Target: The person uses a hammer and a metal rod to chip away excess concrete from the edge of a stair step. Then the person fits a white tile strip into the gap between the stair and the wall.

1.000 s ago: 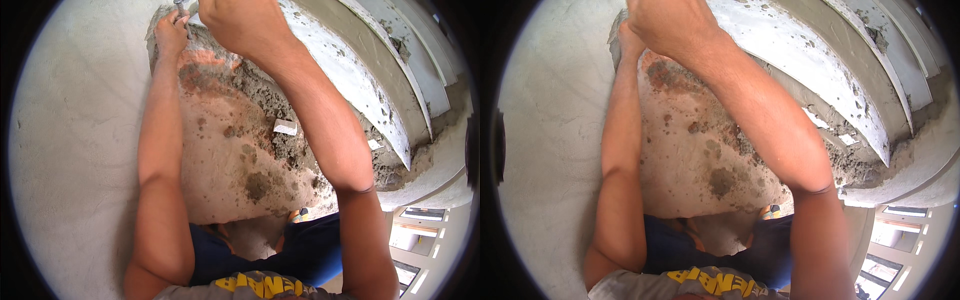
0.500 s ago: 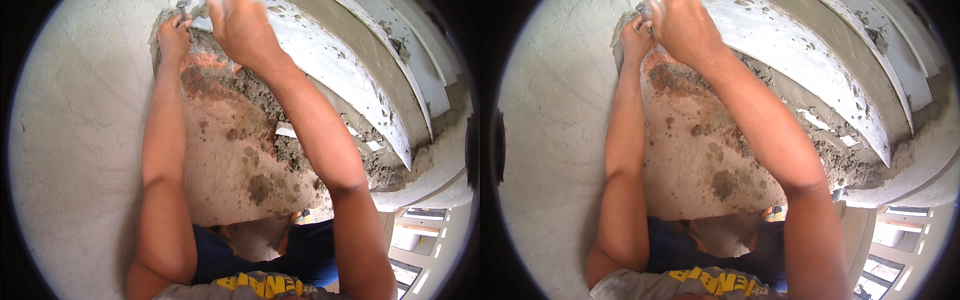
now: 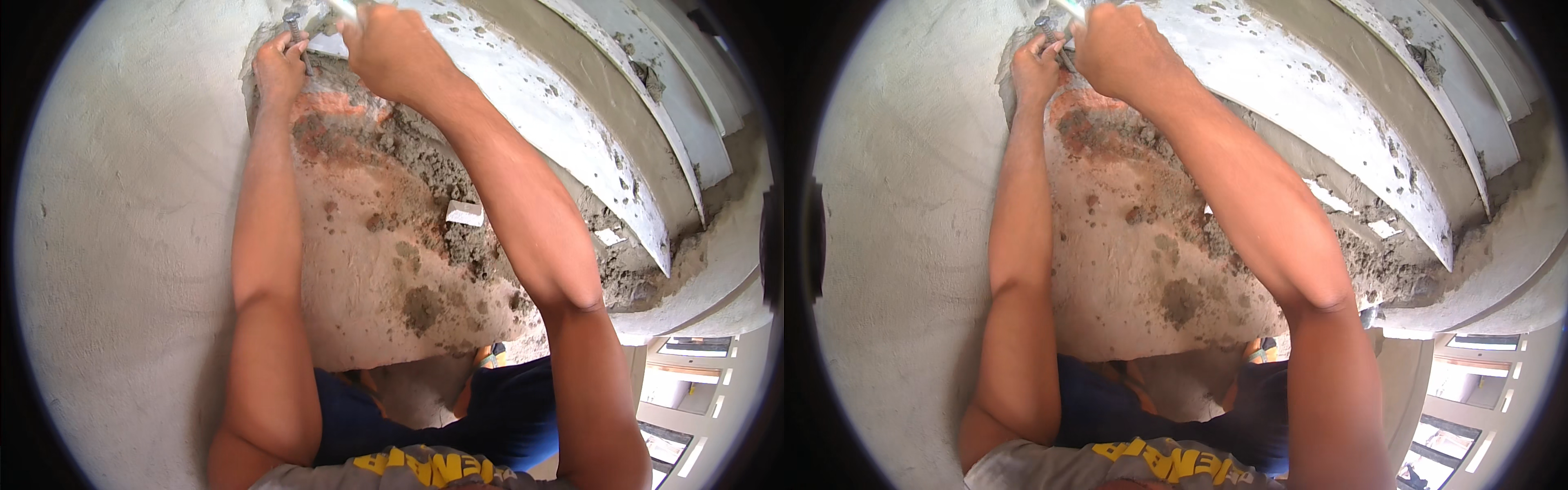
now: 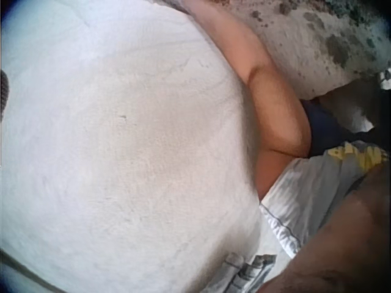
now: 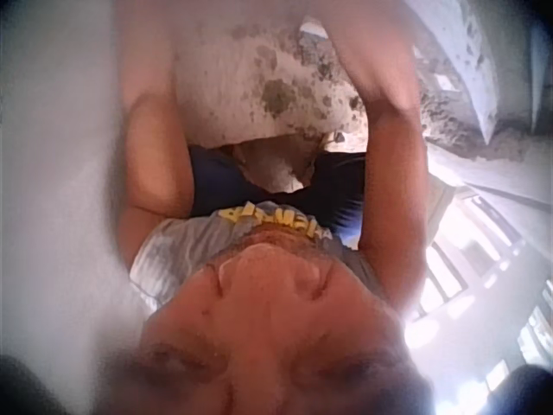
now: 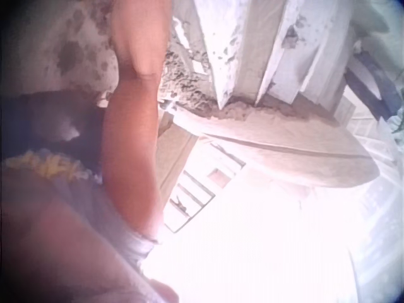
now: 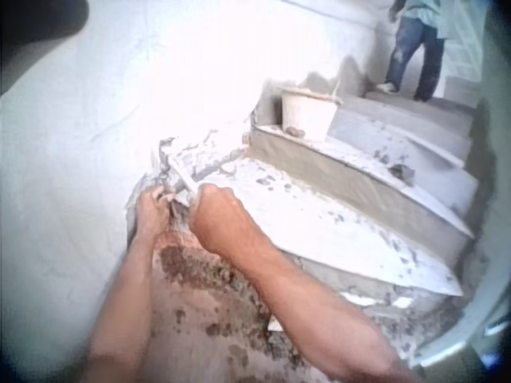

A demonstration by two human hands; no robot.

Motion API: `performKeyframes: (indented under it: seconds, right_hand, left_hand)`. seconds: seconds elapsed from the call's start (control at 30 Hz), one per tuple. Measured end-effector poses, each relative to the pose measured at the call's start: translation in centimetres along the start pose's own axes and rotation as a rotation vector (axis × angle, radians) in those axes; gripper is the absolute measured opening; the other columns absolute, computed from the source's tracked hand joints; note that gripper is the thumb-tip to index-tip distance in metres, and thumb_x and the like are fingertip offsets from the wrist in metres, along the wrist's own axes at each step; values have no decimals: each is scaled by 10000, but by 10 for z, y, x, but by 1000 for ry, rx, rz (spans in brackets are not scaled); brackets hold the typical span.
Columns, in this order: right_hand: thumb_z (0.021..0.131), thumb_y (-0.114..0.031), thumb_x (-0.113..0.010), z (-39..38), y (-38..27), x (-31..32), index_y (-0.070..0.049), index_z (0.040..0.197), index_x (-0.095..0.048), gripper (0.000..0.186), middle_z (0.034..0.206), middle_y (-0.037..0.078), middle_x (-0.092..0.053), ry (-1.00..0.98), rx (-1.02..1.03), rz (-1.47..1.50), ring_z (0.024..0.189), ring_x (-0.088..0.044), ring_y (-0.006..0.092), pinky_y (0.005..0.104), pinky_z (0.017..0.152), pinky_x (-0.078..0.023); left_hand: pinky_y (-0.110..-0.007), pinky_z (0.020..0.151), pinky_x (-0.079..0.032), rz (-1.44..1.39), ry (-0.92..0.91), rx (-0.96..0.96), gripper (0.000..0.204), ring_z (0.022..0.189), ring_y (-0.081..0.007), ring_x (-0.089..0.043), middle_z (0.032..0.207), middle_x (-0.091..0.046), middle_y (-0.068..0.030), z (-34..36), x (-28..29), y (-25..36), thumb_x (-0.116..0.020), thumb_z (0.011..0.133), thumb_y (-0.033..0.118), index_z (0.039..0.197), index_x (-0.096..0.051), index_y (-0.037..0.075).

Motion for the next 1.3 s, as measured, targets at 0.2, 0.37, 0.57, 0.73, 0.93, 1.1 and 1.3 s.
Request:
performKeyframes:
  seconds: [0.2, 0.37, 0.57, 0.73, 0.93, 1.1, 1.3]
  right_hand:
    - [1009, -144, -561, -20, -19, 19, 68, 1004, -622, 221, 813, 318, -652, 478, 358, 240, 768, -663, 507, 529, 663, -540]
    - [1006, -144, -572, 2, 8, -9, 62, 1017, -619, 211, 791, 309, -651, 246, 154, 110, 749, -669, 501, 532, 655, -538]
    - [979, -155, -590, -9, 13, -18, 77, 892, -663, 258, 805, 296, -700, 181, 144, 3, 717, -726, 407, 485, 636, -598]
    - [1054, -219, -535, -17, 9, -12, 37, 890, -642, 322, 641, 159, -652, 139, 65, 99, 527, -647, 248, 436, 485, -484]
    - [1073, -209, -516, -75, -2, 38, 36, 899, -634, 323, 586, 105, -581, 272, -181, 431, 519, -581, 190, 391, 477, -454]
    - [1066, -237, -540, -107, 24, 39, 15, 836, -613, 349, 582, 54, -530, 446, -204, 536, 502, -485, 156, 366, 485, -381]
    - [1067, -261, -540, -124, 31, 42, 2, 817, -595, 366, 586, 49, -524, 414, -249, 637, 547, -498, 148, 377, 528, -401]
  left_hand:
    - [-423, 774, -524, -16, -24, 30, 147, 800, -283, -703, 883, -752, -158, -1, -3, 5, -727, 937, 121, 1069, -793, 109]
    - [-421, 782, -527, 51, -21, 34, 152, 801, -279, -706, 880, -758, -153, -4, 0, 9, -720, 940, 113, 1073, -792, 98]
    - [-413, 793, -536, -13, -11, -9, 160, 813, -249, -713, 863, -758, -148, 0, -8, 16, -705, 948, 107, 1086, -784, 88]
    - [-412, 728, -539, -331, -21, -153, 134, 763, -213, -703, 782, -724, -114, 5, -8, 3, -686, 955, 96, 1049, -773, 58]
    - [-387, 709, -542, 29, -152, -43, 134, 815, -235, -720, 843, -736, -131, -27, -3, -11, -620, 968, 51, 1008, -748, 46]
    - [-440, 764, -566, -20, -188, -361, 281, 840, -271, -721, 1031, -736, -155, -113, 0, 28, -506, 949, -148, 1057, -694, 30]
    - [-402, 749, -559, 4, -356, -107, 191, 808, -247, -699, 1015, -737, -154, -112, -4, 34, -552, 964, -96, 1026, -691, 20]
Point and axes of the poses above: each hand's wrist, its own z-axis towards the middle knuckle, its own x-axis out of the back of the hand, y = z × x, the point moved 5 cm from there along z, towards the middle knuckle
